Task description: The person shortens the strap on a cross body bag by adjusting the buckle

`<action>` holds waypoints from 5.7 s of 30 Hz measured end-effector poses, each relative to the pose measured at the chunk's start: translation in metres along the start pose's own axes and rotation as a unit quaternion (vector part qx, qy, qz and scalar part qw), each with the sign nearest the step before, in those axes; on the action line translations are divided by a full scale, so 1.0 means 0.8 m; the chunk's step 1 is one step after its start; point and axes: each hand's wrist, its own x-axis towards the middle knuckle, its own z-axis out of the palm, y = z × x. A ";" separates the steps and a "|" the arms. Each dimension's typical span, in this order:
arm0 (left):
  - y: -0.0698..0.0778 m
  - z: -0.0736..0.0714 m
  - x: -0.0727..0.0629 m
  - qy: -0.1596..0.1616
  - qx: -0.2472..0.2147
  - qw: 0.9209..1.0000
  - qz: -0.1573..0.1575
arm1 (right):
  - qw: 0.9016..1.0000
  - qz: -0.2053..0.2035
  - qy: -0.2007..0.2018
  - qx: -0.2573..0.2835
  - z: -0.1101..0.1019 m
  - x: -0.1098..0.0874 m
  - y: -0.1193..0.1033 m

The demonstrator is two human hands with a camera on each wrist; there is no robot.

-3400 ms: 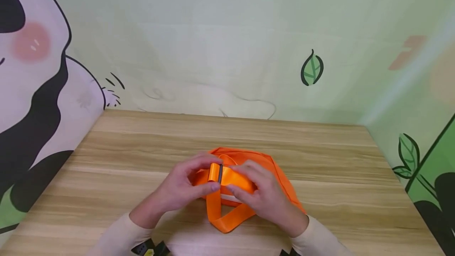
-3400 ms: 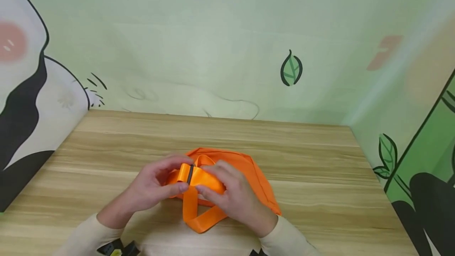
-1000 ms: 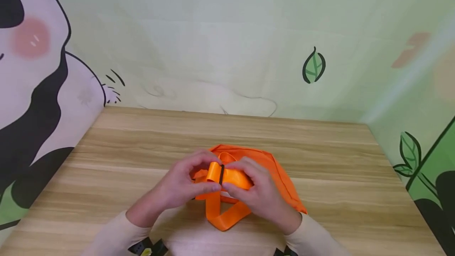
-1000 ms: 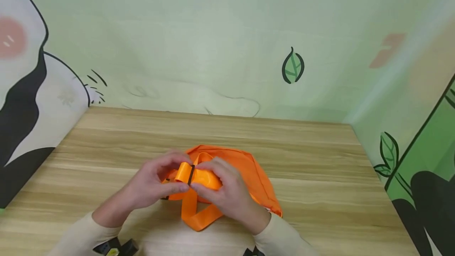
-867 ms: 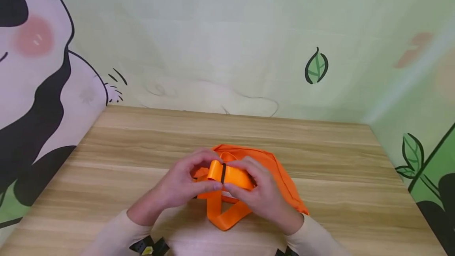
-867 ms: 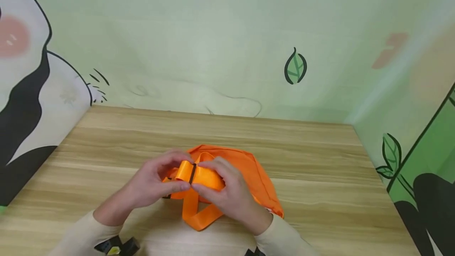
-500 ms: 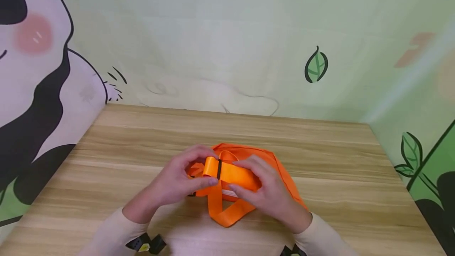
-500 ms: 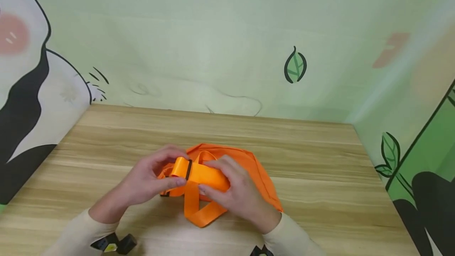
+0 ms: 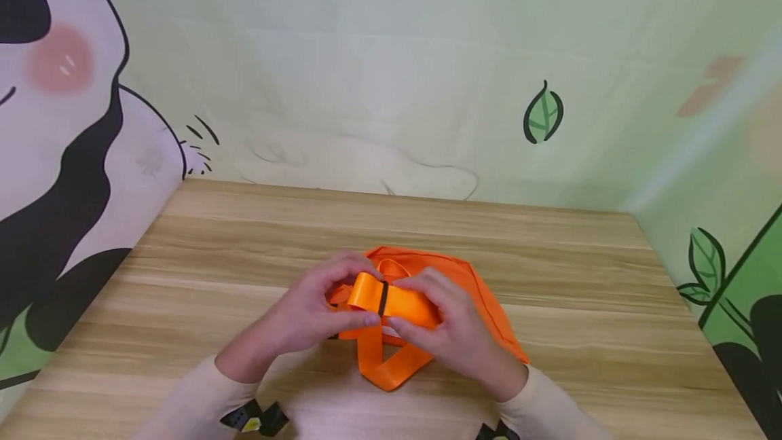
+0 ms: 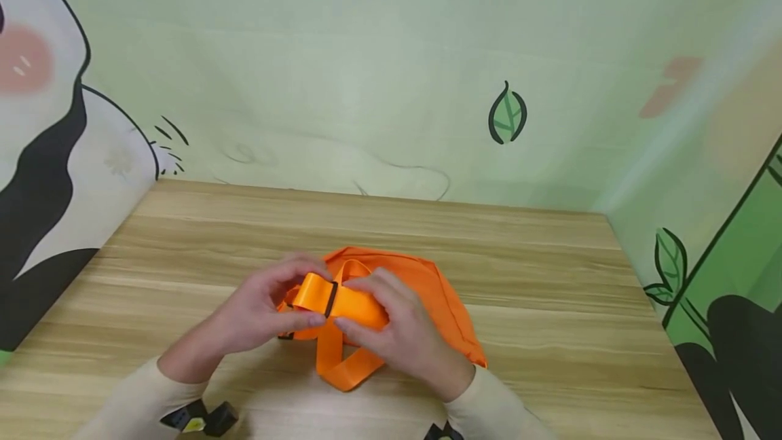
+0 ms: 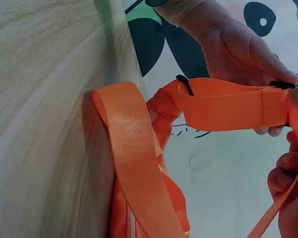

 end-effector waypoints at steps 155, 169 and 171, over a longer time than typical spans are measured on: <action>-0.013 0.028 0.004 0.030 0.076 0.996 0.044 | 0.994 0.077 0.010 0.076 -0.007 -0.017 0.006; -0.012 0.024 -0.001 0.078 0.038 0.995 0.042 | 0.990 0.131 -0.030 0.029 -0.023 -0.028 0.008; -0.013 0.025 -0.001 0.076 0.031 0.995 0.050 | 0.993 0.114 -0.026 0.026 -0.022 -0.028 0.010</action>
